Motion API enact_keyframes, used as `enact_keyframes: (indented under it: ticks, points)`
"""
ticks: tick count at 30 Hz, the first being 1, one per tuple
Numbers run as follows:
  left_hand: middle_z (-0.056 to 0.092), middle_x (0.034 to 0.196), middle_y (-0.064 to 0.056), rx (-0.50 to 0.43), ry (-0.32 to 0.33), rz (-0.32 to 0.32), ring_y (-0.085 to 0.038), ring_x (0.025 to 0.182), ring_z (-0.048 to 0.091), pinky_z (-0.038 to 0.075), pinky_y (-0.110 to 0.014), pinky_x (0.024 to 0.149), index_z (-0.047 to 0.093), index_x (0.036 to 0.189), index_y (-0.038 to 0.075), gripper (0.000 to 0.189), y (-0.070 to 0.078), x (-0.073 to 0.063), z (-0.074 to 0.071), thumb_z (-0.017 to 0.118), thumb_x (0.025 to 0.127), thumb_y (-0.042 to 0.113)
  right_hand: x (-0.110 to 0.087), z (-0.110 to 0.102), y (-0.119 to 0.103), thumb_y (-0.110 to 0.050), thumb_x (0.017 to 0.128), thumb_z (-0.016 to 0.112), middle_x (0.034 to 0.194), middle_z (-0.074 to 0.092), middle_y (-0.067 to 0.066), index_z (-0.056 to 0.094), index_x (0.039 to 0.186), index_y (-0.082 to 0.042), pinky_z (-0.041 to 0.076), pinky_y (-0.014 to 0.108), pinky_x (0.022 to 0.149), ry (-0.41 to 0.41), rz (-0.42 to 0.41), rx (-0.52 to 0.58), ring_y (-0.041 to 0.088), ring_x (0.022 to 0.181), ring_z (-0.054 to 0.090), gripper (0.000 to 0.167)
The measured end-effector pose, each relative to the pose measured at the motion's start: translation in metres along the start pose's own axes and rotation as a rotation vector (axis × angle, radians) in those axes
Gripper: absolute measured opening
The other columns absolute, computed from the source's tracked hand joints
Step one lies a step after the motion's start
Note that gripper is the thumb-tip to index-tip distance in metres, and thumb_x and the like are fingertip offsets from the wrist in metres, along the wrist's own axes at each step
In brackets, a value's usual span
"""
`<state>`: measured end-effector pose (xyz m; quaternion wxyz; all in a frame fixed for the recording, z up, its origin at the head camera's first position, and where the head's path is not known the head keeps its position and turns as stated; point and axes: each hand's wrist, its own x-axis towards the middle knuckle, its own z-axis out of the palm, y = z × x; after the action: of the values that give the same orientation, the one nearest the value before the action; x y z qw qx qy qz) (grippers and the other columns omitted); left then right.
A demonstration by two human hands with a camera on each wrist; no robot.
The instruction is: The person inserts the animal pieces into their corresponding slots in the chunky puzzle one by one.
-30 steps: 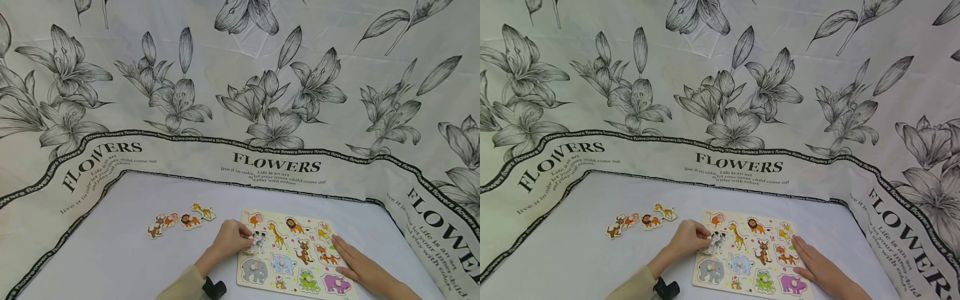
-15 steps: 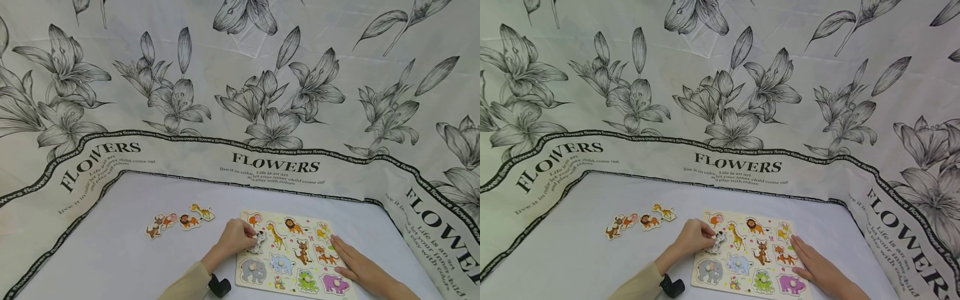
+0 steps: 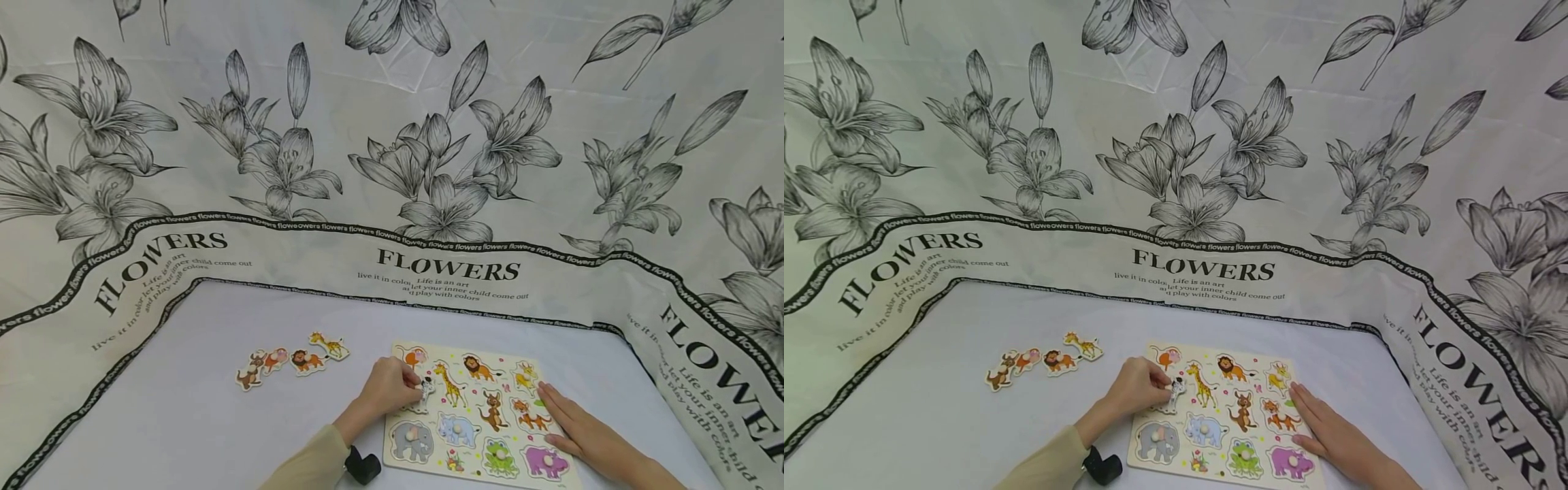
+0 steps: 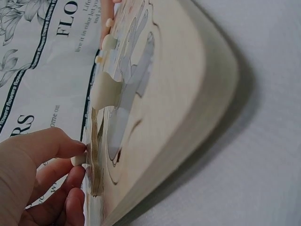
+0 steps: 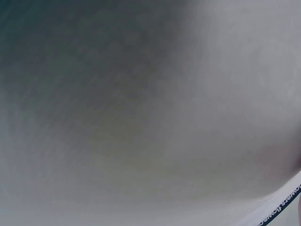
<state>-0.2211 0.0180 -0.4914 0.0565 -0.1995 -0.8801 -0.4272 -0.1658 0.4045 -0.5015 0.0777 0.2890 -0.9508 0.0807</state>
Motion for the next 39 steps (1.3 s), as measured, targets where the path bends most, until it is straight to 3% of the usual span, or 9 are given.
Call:
enact_keyframes:
  ticks: [39]
  points:
    - [0.066, 0.06, 0.006, 0.036, 0.01, 0.01, 0.006, 0.051, 0.048, 0.041, -0.012, 0.049, 0.074, 0.072, 0.008, 0.006, -0.0003, -0.0014, 0.002, 0.078, 0.067, 0.006, 0.0018, -0.0024, -0.0042, -0.031, 0.09, 0.064, 0.159, 0.024, 0.002, 0.031, 0.148, -0.002, 0.0, -0.002, 0.105, 0.043, -0.057, -0.026, -0.017, 0.14, -0.004, 0.073]
